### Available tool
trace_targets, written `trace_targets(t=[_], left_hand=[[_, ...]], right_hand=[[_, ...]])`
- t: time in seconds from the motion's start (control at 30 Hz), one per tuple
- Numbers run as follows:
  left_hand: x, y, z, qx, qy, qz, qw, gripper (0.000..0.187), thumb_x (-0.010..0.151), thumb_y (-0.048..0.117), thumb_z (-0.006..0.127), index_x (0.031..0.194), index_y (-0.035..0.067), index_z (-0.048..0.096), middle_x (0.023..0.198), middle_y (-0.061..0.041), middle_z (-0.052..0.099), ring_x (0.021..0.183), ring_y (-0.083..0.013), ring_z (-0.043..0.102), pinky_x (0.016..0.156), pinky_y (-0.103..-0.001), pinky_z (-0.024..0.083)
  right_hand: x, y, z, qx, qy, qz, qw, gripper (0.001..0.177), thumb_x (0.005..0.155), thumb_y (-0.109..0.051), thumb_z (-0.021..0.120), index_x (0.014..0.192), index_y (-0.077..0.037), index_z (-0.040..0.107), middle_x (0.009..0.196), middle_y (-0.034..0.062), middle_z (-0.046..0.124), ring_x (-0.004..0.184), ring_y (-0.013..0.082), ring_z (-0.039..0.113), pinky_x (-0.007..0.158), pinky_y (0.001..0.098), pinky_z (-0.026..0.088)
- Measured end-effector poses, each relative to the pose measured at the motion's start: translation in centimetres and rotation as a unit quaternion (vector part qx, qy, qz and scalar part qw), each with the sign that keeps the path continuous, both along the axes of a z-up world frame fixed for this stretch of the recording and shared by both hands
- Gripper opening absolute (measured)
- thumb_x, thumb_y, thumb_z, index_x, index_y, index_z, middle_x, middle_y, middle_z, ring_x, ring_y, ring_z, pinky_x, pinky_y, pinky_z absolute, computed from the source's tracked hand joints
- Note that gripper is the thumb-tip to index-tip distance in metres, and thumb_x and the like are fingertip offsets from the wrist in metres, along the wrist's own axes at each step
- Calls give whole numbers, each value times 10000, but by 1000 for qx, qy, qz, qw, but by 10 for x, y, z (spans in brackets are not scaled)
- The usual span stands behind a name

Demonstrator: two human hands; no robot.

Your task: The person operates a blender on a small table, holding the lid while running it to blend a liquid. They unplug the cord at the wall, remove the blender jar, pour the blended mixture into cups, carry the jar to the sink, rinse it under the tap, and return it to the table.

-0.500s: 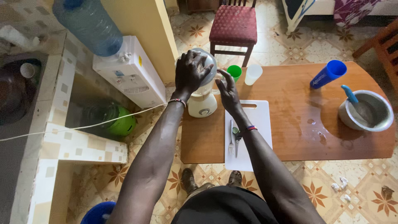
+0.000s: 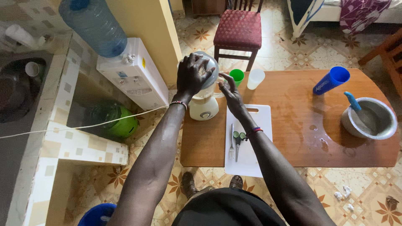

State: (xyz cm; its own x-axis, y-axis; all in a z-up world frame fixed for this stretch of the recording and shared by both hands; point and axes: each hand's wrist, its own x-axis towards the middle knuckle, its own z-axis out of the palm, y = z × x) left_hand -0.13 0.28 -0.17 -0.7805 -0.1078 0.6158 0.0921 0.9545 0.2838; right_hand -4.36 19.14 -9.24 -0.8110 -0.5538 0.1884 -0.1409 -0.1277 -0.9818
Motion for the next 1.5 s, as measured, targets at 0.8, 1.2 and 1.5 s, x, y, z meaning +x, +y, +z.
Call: trace_targets(t=[0.8, 1.2, 1.5], left_hand=[[7, 7, 3, 75, 8, 13, 997, 209, 944, 269, 749, 1082, 113, 772, 1143, -76, 628, 1117, -284, 606, 950, -415, 519], [6, 6, 3, 72, 10, 8, 997, 210, 947, 269, 734, 1081, 111, 769, 1143, -87, 638, 1111, -294, 608, 956, -418, 512], [9, -10, -3, 85, -4, -59, 995, 335, 942, 299, 740, 1187, 70, 721, 1239, -137, 703, 1210, -327, 626, 1059, -438, 481]], right_hand=[[-2, -1, -1, -49, -3, 15, 999, 426, 1081, -309, 564, 1475, -154, 515, 1514, 70, 526, 1422, 188, 460, 1199, 377, 380], [-1, 0, 2, -61, -20, 22, 998, 427, 1080, -308, 570, 1473, -150, 518, 1496, 69, 536, 1391, 171, 479, 1186, 362, 379], [-1, 0, 1, -43, -22, 5, 999, 438, 1082, -315, 598, 1486, -153, 556, 1387, 46, 573, 1230, 155, 511, 1120, 344, 418]])
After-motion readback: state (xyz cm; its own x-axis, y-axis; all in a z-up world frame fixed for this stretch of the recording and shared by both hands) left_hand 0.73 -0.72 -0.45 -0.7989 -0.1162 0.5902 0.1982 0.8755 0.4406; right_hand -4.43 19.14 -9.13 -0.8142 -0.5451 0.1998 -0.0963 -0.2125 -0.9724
